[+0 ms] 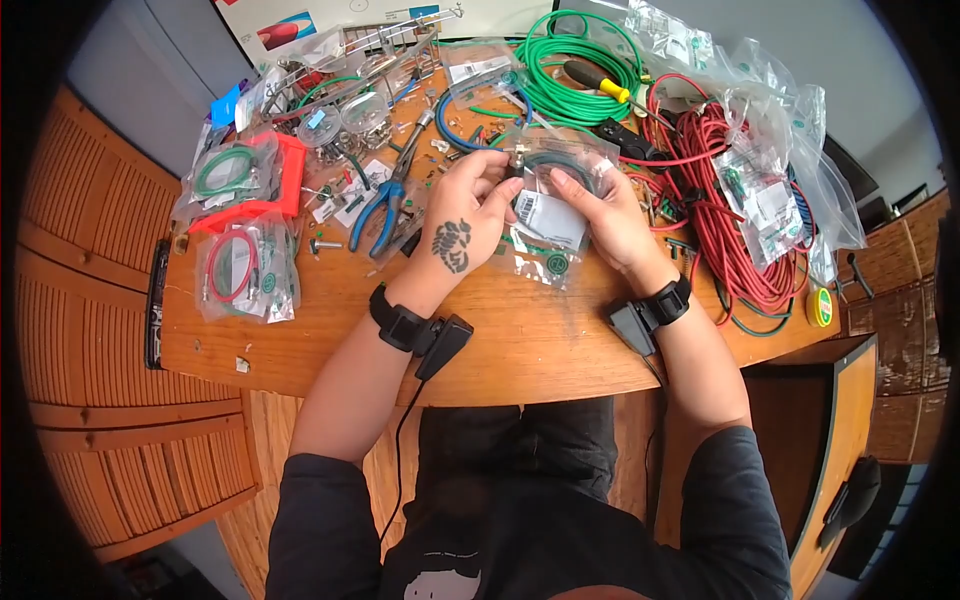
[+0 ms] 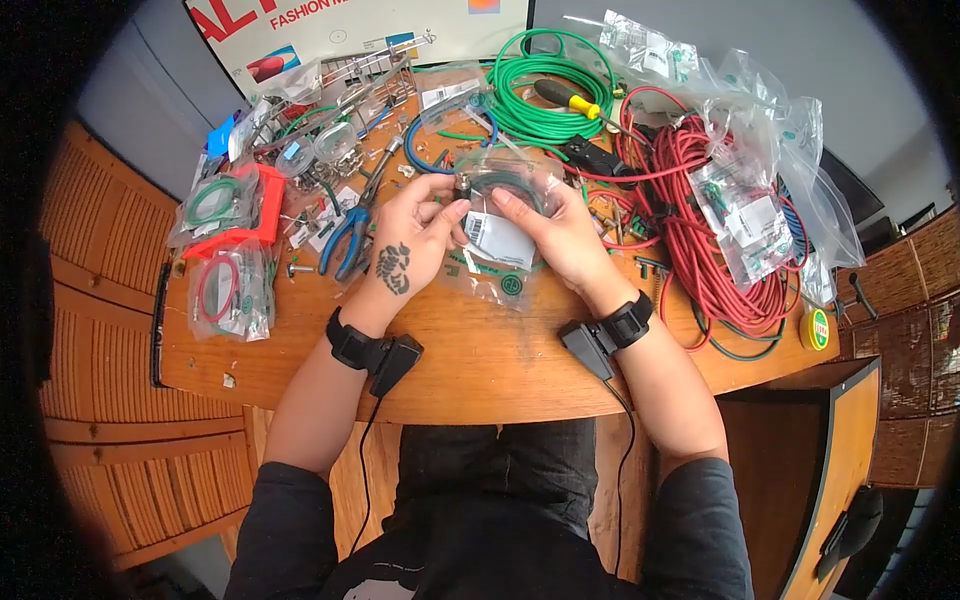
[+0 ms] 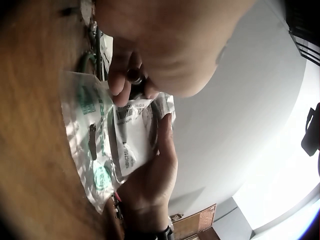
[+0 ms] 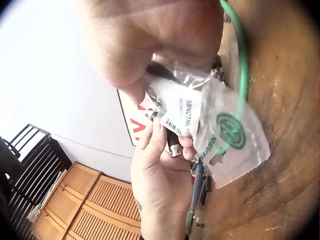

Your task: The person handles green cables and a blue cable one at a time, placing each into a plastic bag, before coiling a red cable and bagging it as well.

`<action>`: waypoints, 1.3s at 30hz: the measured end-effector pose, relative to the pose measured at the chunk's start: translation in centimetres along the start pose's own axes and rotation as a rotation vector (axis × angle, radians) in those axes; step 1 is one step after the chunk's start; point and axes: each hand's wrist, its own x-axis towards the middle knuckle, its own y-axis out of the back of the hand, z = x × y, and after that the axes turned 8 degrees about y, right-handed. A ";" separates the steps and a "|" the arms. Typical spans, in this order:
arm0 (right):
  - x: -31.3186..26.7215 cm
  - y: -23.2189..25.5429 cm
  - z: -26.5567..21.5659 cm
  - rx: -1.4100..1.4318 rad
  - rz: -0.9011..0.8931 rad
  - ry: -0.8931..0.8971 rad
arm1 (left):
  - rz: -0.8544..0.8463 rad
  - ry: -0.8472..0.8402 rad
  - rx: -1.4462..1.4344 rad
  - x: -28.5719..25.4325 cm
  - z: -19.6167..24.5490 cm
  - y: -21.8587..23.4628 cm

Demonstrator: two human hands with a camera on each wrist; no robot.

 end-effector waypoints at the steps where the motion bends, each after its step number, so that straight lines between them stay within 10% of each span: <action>1: 0.0 0.0 0.0 0.001 -0.001 -0.001 | 0.001 0.001 0.000 0.1 -0.1 -0.1; 19: -0.3 0.4 -0.2 -0.179 -0.051 0.056 | -0.087 -0.039 -0.126 -0.3 0.1 0.3; 39: -0.1 0.2 -1.1 0.369 0.013 -0.190 | -0.092 -0.060 0.029 -0.1 0.1 0.1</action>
